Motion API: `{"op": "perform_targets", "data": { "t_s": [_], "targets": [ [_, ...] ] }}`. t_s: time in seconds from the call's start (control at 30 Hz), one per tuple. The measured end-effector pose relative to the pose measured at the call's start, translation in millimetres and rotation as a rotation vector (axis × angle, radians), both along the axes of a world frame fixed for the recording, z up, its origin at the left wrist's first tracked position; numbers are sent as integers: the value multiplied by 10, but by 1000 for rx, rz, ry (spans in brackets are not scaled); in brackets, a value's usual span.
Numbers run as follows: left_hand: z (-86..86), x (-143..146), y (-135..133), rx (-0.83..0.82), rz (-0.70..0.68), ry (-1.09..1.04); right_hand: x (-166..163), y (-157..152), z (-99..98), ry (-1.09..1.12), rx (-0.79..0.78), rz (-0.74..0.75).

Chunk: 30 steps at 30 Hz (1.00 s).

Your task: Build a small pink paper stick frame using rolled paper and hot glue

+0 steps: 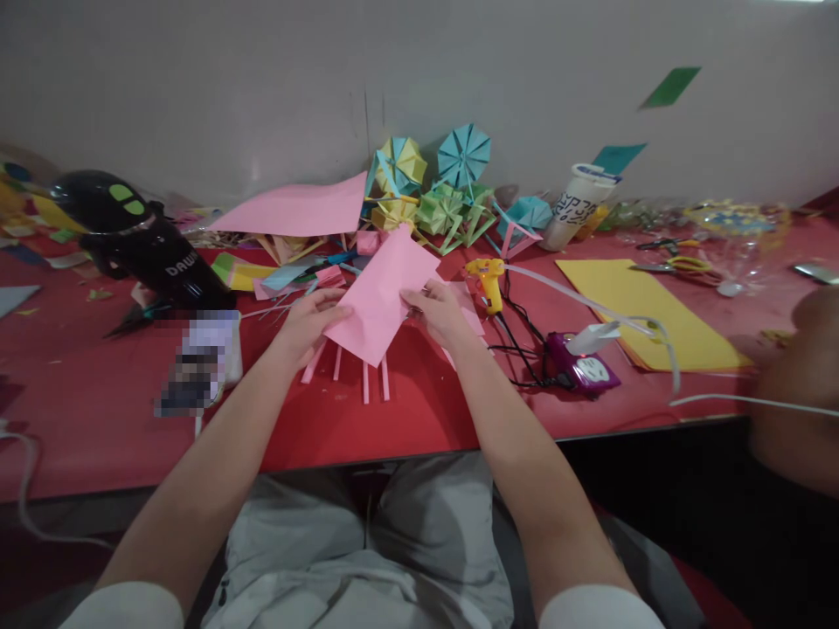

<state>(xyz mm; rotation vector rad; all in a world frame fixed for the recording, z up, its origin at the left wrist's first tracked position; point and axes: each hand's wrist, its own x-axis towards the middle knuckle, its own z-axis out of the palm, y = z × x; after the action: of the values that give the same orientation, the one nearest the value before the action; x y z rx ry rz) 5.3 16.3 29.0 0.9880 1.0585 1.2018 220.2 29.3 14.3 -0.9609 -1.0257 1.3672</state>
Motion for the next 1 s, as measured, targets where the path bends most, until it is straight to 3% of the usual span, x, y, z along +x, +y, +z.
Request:
{"op": "perform_targets", "data": {
  "t_s": [0.33,0.5,0.77,1.0],
  "targets": [
    [-63,-2,-17,25,-124,49,-59,-54,-13,-68,66,234],
    [-85,-10,-11,24,-125,102,-34,-10,-51,-85,128,204],
    [-57,29,-9,42,-44,78,-62,-33,-36,-127,85,210],
    [-39,20,-51,4,-107,100,-59,-17,-35,-151,136,124]
  ]
}}
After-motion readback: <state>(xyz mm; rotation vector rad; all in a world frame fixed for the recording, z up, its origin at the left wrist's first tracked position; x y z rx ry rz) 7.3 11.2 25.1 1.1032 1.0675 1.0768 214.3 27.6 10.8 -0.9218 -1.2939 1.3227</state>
